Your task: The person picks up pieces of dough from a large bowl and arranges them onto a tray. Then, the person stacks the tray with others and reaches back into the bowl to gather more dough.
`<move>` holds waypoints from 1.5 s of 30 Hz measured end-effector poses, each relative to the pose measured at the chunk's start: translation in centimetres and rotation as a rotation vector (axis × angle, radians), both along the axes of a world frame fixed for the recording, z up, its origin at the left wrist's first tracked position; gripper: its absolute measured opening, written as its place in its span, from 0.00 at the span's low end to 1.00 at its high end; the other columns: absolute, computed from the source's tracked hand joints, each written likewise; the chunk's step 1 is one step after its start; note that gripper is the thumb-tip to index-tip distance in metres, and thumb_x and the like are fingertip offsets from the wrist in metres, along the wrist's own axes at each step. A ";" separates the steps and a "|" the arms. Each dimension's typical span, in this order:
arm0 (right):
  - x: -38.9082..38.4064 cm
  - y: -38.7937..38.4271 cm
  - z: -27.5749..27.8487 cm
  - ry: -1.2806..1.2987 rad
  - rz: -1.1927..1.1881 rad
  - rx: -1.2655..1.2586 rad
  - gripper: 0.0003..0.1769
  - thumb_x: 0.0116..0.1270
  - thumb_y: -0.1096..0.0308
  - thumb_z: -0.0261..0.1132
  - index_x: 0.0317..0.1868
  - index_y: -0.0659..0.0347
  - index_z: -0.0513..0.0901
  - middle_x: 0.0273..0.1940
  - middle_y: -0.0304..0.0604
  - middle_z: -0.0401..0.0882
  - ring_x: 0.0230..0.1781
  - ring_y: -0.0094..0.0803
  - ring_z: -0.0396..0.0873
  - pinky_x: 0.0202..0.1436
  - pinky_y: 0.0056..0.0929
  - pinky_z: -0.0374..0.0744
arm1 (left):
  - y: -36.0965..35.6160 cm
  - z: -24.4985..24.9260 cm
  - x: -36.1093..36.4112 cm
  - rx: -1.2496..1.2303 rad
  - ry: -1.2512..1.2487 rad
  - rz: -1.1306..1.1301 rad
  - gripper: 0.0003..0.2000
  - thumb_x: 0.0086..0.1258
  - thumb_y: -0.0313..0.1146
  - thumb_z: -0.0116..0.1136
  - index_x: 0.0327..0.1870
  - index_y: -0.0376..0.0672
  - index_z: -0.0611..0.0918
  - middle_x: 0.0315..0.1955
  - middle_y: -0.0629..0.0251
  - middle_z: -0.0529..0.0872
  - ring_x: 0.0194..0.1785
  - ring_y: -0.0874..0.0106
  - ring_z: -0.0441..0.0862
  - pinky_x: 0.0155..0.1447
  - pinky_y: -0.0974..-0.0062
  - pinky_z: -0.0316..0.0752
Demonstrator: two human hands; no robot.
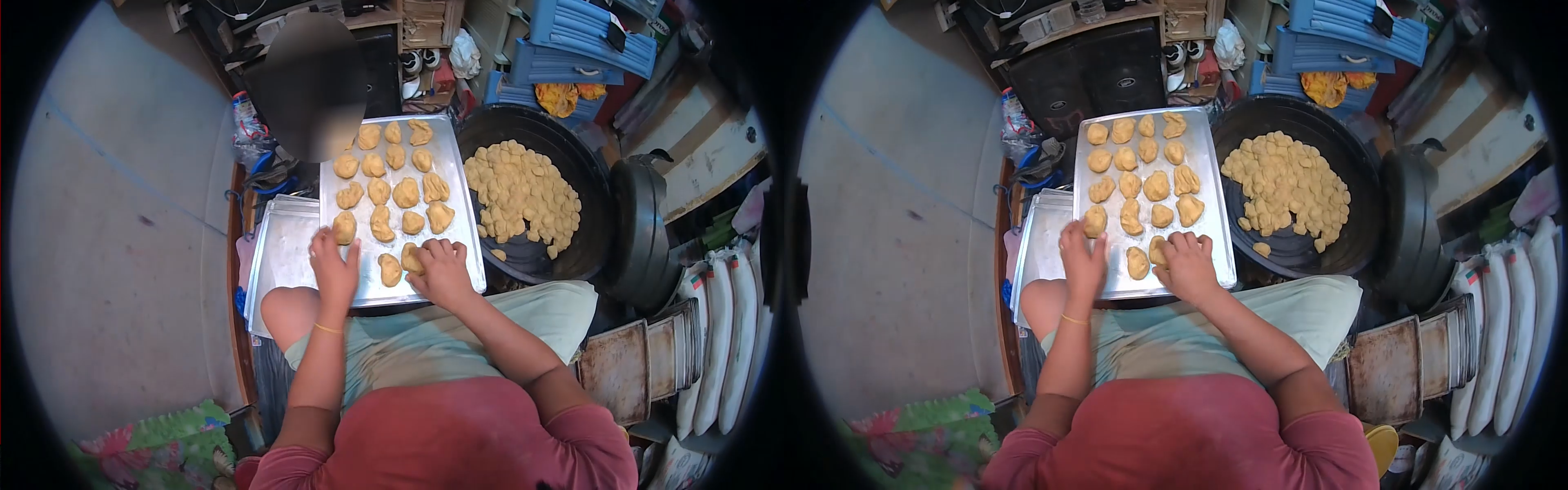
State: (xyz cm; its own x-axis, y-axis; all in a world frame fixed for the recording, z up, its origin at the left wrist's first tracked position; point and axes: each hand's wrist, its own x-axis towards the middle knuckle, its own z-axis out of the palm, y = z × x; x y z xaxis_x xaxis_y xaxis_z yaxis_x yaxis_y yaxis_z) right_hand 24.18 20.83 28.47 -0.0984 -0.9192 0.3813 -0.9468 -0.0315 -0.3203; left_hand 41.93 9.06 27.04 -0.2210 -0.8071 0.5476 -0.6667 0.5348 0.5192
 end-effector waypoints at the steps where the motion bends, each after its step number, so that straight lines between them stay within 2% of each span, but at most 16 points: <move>1: 0.3 0.1 0.0 -0.004 -0.006 0.003 0.23 0.52 0.57 0.69 0.48 0.54 0.79 0.38 0.37 0.76 0.46 0.35 0.72 0.53 0.42 0.63 | -1.5 -0.4 0.3 0.070 0.001 -0.030 0.19 0.61 0.34 0.62 0.51 0.33 0.77 0.48 0.47 0.76 0.54 0.50 0.71 0.59 0.57 0.67; 5: 2.5 -1.1 -1.8 0.020 0.189 -0.068 0.24 0.52 0.59 0.68 0.50 0.54 0.78 0.39 0.36 0.75 0.47 0.34 0.71 0.53 0.41 0.63 | -2.9 0.3 -0.4 0.463 -0.043 -0.123 0.22 0.61 0.33 0.62 0.55 0.34 0.75 0.51 0.46 0.76 0.55 0.51 0.73 0.60 0.61 0.68; 12: -0.6 -1.2 -0.6 -0.269 0.149 -0.144 0.22 0.53 0.60 0.70 0.50 0.54 0.80 0.42 0.40 0.77 0.47 0.38 0.73 0.53 0.41 0.66 | 2.2 1.2 -2.9 0.065 -0.022 -0.122 0.20 0.63 0.34 0.61 0.54 0.32 0.76 0.55 0.42 0.71 0.61 0.47 0.67 0.65 0.53 0.61; 14: -6.3 -1.2 -0.2 -0.436 -0.136 -0.240 0.18 0.55 0.65 0.69 0.46 0.60 0.81 0.39 0.47 0.78 0.41 0.45 0.76 0.46 0.38 0.74 | 5.3 2.0 -5.4 0.109 -0.085 -0.342 0.21 0.63 0.36 0.60 0.54 0.33 0.77 0.59 0.43 0.70 0.65 0.47 0.64 0.67 0.50 0.57; 17: -17.0 -2.4 -6.3 -0.805 -0.462 -0.047 0.22 0.59 0.61 0.68 0.51 0.64 0.80 0.42 0.50 0.82 0.38 0.35 0.81 0.43 0.30 0.78 | 8.7 3.7 -13.2 0.157 -0.345 -0.757 0.21 0.64 0.39 0.59 0.54 0.36 0.78 0.60 0.47 0.71 0.67 0.49 0.63 0.69 0.52 0.56; 21: -28.0 -1.1 -20.9 -0.547 -0.652 0.465 0.26 0.54 0.51 0.68 0.49 0.60 0.82 0.43 0.56 0.82 0.46 0.47 0.81 0.48 0.38 0.78 | 8.6 0.1 -20.7 0.134 -0.868 -0.960 0.22 0.65 0.42 0.57 0.57 0.40 0.77 0.60 0.50 0.73 0.68 0.52 0.65 0.71 0.51 0.53; 23: -30.5 -0.4 -25.8 -0.521 -0.591 0.899 0.23 0.53 0.53 0.68 0.40 0.65 0.85 0.44 0.56 0.83 0.46 0.42 0.83 0.49 0.39 0.78 | 8.5 -0.8 -22.8 0.162 -0.918 -0.988 0.23 0.65 0.43 0.57 0.58 0.41 0.76 0.61 0.50 0.73 0.68 0.53 0.65 0.71 0.50 0.53; 24: -32.8 0.3 -34.4 -0.326 -0.293 0.914 0.21 0.54 0.53 0.68 0.34 0.67 0.85 0.41 0.56 0.84 0.44 0.41 0.83 0.46 0.39 0.79 | 8.4 -1.2 -23.5 0.185 -0.970 -1.013 0.24 0.64 0.44 0.57 0.59 0.41 0.76 0.61 0.50 0.73 0.68 0.53 0.65 0.71 0.50 0.52; 26: -31.7 1.1 -36.2 -0.357 -0.401 0.919 0.26 0.54 0.60 0.70 0.54 0.58 0.80 0.48 0.53 0.82 0.51 0.45 0.80 0.53 0.37 0.78 | 8.2 -1.7 -24.0 0.209 -1.010 -0.993 0.27 0.63 0.46 0.59 0.60 0.40 0.75 0.60 0.50 0.74 0.68 0.54 0.66 0.71 0.49 0.53; 28: -28.1 0.6 -33.4 -0.482 -0.681 0.963 0.32 0.54 0.61 0.70 0.61 0.52 0.75 0.52 0.53 0.80 0.55 0.45 0.78 0.57 0.38 0.76 | 7.7 -1.8 -23.8 0.225 -1.008 -0.981 0.27 0.63 0.46 0.60 0.60 0.40 0.74 0.59 0.50 0.74 0.68 0.55 0.66 0.71 0.51 0.53; 31: -27.5 0.0 -30.8 -0.831 -0.513 1.121 0.25 0.57 0.60 0.68 0.57 0.51 0.79 0.51 0.56 0.79 0.57 0.42 0.77 0.59 0.38 0.75 | 6.8 -1.0 -23.5 0.299 -0.971 -0.981 0.26 0.63 0.45 0.60 0.60 0.41 0.74 0.59 0.51 0.75 0.67 0.55 0.66 0.71 0.52 0.53; 35: -28.2 -0.8 -29.0 -0.408 -0.144 1.250 0.18 0.59 0.61 0.65 0.50 0.53 0.83 0.45 0.54 0.82 0.50 0.40 0.81 0.53 0.39 0.77 | 6.5 -0.2 -23.6 0.278 -0.824 -0.972 0.25 0.63 0.44 0.59 0.59 0.41 0.75 0.58 0.52 0.75 0.67 0.56 0.67 0.71 0.53 0.54; 37: -28.0 -0.9 -29.0 -0.716 -0.459 1.169 0.12 0.59 0.63 0.63 0.41 0.58 0.84 0.35 0.48 0.84 0.34 0.38 0.83 0.39 0.37 0.80 | 6.2 0.3 -23.3 0.300 -0.771 -0.971 0.24 0.64 0.43 0.58 0.58 0.41 0.75 0.59 0.53 0.75 0.67 0.57 0.67 0.71 0.54 0.55; 39: -30.2 0.2 -34.7 -0.740 -0.333 0.701 0.11 0.58 0.66 0.63 0.40 0.61 0.82 0.27 0.44 0.82 0.21 0.33 0.78 0.26 0.33 0.77 | 6.1 0.3 -22.2 0.281 -0.687 -0.954 0.23 0.65 0.43 0.58 0.58 0.41 0.76 0.59 0.53 0.74 0.67 0.58 0.67 0.71 0.55 0.55; 41: -29.2 -1.6 -24.1 -1.077 -0.509 0.560 0.10 0.58 0.70 0.61 0.40 0.62 0.79 0.26 0.42 0.79 0.17 0.29 0.75 0.21 0.29 0.74 | 6.0 -0.2 -20.6 0.259 -0.497 -0.926 0.22 0.67 0.41 0.57 0.60 0.41 0.74 0.62 0.52 0.70 0.67 0.56 0.66 0.71 0.59 0.58; 45: -26.8 -4.1 -10.5 -1.575 -0.003 0.313 0.15 0.57 0.77 0.58 0.46 0.59 0.72 0.33 0.39 0.78 0.25 0.24 0.79 0.26 0.20 0.78 | 6.9 1.6 -16.6 0.708 0.111 -0.740 0.26 0.70 0.37 0.56 0.67 0.41 0.66 0.63 0.52 0.66 0.65 0.60 0.68 0.62 0.66 0.69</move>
State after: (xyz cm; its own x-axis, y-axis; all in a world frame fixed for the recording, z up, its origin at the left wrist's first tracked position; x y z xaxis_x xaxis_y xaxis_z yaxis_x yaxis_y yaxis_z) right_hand -2.62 16.68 18.01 -0.1946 -0.9368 -0.2907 0.3158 0.2207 -0.9228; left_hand 25.33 15.94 28.61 -0.7713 -0.6347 0.0474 -0.2235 0.3398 0.9136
